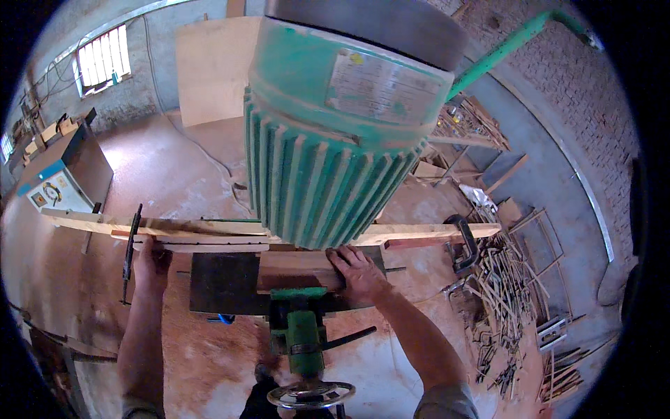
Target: The person operates a drill press to drill holes into wooden planks. They pick up planks from a stack, position them under the drill, lower the drill to make holes, and then place the finished planks back onto the stack. The process is repeated for multiple planks.
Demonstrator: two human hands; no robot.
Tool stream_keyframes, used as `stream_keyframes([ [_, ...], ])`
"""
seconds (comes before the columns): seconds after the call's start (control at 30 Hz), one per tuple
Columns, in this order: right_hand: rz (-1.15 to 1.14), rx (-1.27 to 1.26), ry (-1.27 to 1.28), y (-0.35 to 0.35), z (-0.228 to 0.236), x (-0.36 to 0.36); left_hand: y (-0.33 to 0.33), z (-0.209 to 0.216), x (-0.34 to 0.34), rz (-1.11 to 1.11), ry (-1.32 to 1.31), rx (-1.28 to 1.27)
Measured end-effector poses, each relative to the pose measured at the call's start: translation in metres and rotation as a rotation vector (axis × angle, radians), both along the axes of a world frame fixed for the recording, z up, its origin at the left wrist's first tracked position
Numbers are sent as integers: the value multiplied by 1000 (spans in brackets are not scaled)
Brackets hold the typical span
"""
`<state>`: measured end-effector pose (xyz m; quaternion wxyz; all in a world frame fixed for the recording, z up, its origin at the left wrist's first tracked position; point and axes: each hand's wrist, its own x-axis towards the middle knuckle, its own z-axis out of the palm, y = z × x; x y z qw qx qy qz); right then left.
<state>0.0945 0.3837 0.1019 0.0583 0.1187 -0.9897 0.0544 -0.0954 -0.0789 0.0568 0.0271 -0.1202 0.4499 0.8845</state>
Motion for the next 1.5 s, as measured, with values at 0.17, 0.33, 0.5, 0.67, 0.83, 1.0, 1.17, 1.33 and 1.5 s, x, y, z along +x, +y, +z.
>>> stream_keyframes([
  [0.17, 39, -56, -64, 9, 2, -3, 9, 5, -16, 17, -125, -53],
  [0.33, 45, -64, 0, 9, -4, -1, 33, -27, -27, -97, -173, -144],
  [0.5, -49, -260, 106, 18, -2, 24, 89, -10, -4, -30, -190, -15],
  [0.67, -245, -535, 161, 31, 4, 70, 108, -12, 6, -44, -209, 25],
  [0.83, -505, -798, 214, 29, -3, 130, 157, -16, 24, -48, -256, -12],
  [1.0, -700, -1043, 251, 0, -14, 170, 154, -26, 29, -109, -318, 121],
  [1.17, -922, -1592, 254, -29, -44, 191, 142, -32, 26, -96, -313, 63],
  [1.33, -935, -2254, 136, -57, -62, 179, 132, -28, 22, -73, -304, 23],
  [1.5, -928, -2654, 249, -82, -16, 139, 137, -30, 25, -50, -259, -35],
])
